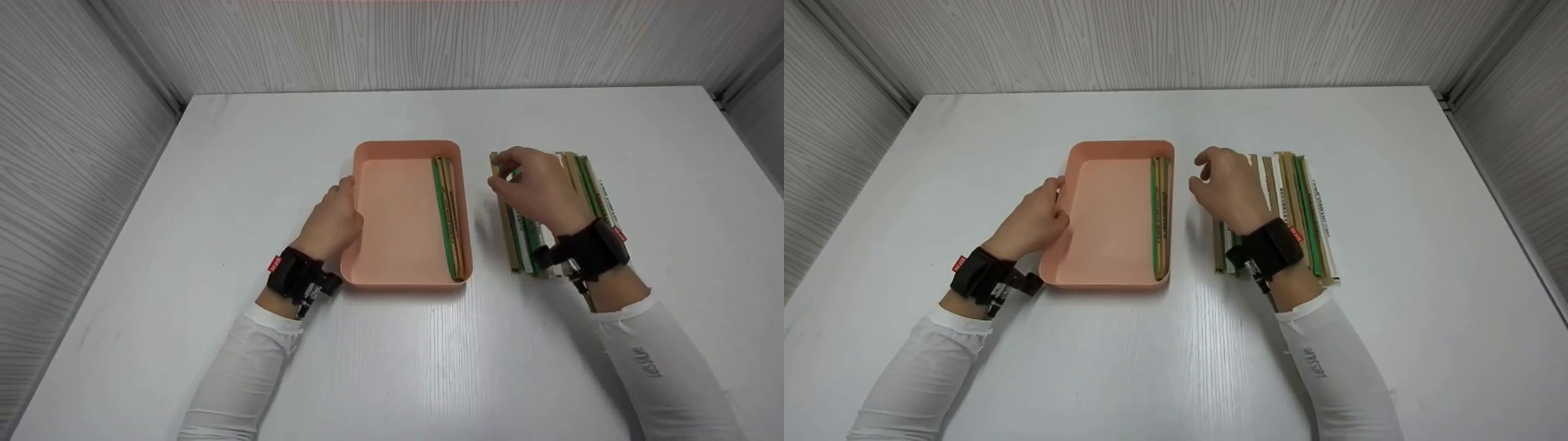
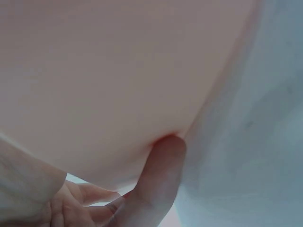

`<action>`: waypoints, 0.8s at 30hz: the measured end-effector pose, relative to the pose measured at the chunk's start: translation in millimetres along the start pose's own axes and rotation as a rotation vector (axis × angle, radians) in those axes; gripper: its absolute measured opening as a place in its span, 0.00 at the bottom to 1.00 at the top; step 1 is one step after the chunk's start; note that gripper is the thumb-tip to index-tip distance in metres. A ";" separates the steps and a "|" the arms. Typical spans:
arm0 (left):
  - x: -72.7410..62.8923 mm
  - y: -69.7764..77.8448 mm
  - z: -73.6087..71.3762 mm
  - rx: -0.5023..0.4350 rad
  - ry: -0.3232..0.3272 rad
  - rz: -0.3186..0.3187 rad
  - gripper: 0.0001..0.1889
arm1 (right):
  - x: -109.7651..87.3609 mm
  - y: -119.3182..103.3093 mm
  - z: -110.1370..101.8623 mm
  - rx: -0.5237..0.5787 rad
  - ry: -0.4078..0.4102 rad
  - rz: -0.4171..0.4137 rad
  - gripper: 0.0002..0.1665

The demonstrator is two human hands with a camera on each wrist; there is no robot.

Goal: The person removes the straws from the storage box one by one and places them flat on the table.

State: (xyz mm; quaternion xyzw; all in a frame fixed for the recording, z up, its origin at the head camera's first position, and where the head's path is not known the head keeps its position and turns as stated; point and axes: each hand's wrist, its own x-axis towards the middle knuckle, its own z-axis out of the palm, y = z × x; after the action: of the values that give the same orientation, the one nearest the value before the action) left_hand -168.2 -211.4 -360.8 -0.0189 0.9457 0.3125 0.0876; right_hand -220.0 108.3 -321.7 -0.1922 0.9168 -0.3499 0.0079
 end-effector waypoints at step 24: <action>-0.1 -0.5 1.0 0.046 0.024 0.036 0.35 | 77.7 -81.4 69.9 -0.558 -0.386 -0.039 0.08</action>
State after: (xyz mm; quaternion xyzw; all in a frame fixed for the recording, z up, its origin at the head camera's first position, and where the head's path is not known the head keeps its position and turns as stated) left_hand -167.9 -211.3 -361.9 -0.0034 0.9537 0.2921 0.0711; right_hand -253.3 -19.6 -312.7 -0.2669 0.9551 -0.0426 0.1216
